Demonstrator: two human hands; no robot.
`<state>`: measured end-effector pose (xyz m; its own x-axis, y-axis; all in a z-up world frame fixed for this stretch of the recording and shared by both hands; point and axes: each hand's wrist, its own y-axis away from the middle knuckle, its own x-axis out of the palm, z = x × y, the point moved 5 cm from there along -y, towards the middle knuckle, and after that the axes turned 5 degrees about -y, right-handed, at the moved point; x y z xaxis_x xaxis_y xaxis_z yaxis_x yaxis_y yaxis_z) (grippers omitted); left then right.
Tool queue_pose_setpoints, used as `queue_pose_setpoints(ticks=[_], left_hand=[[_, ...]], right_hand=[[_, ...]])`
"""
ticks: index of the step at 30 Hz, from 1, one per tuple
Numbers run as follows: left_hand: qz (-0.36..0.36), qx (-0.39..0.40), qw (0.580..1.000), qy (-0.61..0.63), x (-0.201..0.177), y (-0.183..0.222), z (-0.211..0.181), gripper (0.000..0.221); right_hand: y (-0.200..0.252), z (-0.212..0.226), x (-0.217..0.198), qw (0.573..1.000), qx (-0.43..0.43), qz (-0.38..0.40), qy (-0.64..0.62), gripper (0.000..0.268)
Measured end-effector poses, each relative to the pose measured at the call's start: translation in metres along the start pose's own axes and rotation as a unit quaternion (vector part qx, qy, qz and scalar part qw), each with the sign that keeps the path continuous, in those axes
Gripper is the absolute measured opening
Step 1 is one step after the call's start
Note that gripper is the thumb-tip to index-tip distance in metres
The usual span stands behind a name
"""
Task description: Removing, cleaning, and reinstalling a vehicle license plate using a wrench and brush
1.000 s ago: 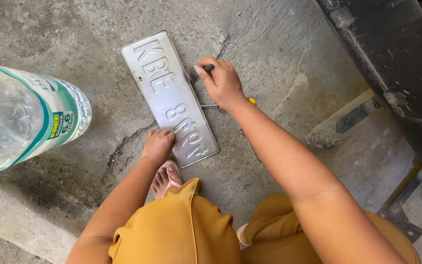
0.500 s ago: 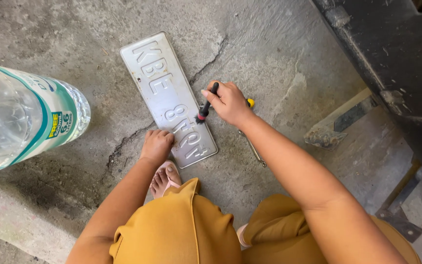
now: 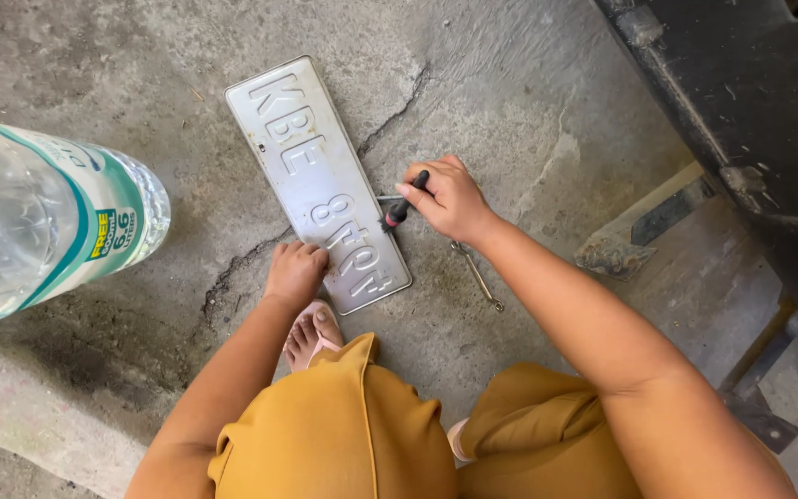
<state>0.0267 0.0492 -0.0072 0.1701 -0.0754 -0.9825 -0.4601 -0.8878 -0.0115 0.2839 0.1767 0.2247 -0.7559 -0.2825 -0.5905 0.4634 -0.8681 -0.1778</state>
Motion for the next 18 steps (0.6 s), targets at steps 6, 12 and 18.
queue_pose_setpoints(ticks=[6, 12, 18], left_hand=[[-0.002, -0.003, 1.0, 0.0, -0.006, -0.004, -0.002, 0.018], [0.001, -0.008, 1.0, 0.001, -0.008, -0.003, -0.002, 0.019], [-0.019, -0.003, 1.0, 0.013, -0.022, -0.005, -0.007, 0.016]], right_hand=[[-0.023, 0.003, -0.004, 0.993, -0.045, -0.109, 0.027, 0.012], [0.007, -0.009, 0.004, 0.997, 0.027, -0.034, -0.064, 0.011], [-0.004, 0.004, -0.012, 0.99, 0.039, -0.119, -0.067, 0.009]])
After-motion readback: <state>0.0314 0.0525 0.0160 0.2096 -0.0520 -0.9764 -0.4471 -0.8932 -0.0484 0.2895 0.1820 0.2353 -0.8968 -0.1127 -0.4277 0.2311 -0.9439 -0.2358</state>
